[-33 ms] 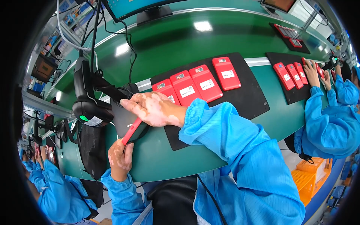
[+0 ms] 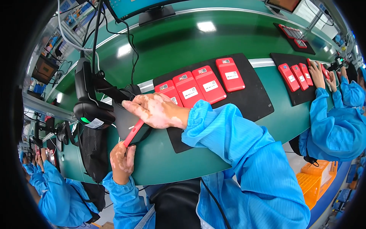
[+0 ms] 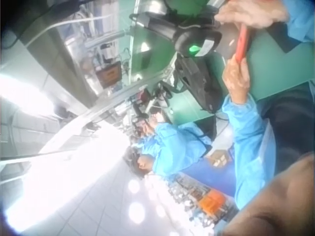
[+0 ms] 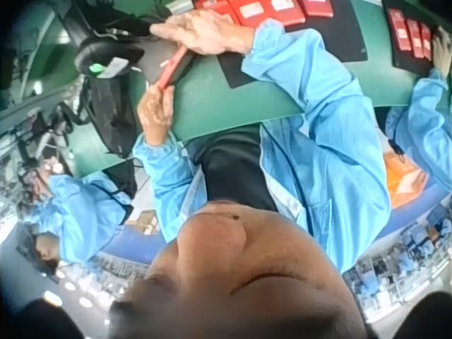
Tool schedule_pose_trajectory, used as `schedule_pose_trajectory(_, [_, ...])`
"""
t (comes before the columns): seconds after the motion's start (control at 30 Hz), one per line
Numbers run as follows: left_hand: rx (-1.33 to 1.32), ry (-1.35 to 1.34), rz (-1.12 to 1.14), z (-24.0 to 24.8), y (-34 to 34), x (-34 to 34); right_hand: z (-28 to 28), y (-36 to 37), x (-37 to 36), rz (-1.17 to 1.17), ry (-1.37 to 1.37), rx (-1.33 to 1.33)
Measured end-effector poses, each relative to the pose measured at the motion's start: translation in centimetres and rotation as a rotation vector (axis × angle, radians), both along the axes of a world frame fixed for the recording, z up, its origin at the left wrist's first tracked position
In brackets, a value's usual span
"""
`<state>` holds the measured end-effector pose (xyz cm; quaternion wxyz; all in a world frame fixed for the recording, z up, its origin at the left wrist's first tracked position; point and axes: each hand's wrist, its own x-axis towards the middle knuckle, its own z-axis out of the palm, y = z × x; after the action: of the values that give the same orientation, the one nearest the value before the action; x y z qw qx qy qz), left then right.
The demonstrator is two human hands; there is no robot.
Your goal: Scan and sort handheld electronic devices at an assembly line.
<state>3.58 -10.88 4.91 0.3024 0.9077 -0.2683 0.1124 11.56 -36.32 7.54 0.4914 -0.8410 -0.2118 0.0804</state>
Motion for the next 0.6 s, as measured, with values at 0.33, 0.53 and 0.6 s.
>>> schedule_pose_trajectory(0.33, [-0.068,0.002,-0.03,-0.1,0.1,0.0,-1.2,0.2,0.1,-0.048,0.042,0.029])
schedule_pose_trajectory(0.53, [-0.057,0.097,-0.003,-0.2,0.4,0.0,-1.3,0.2,0.0,-0.076,-0.01,0.014])
schedule_pose_trajectory(0.6, [-0.089,0.154,0.005,0.1,0.1,0.1,-1.3,0.1,0.3,-0.061,-0.009,0.026])
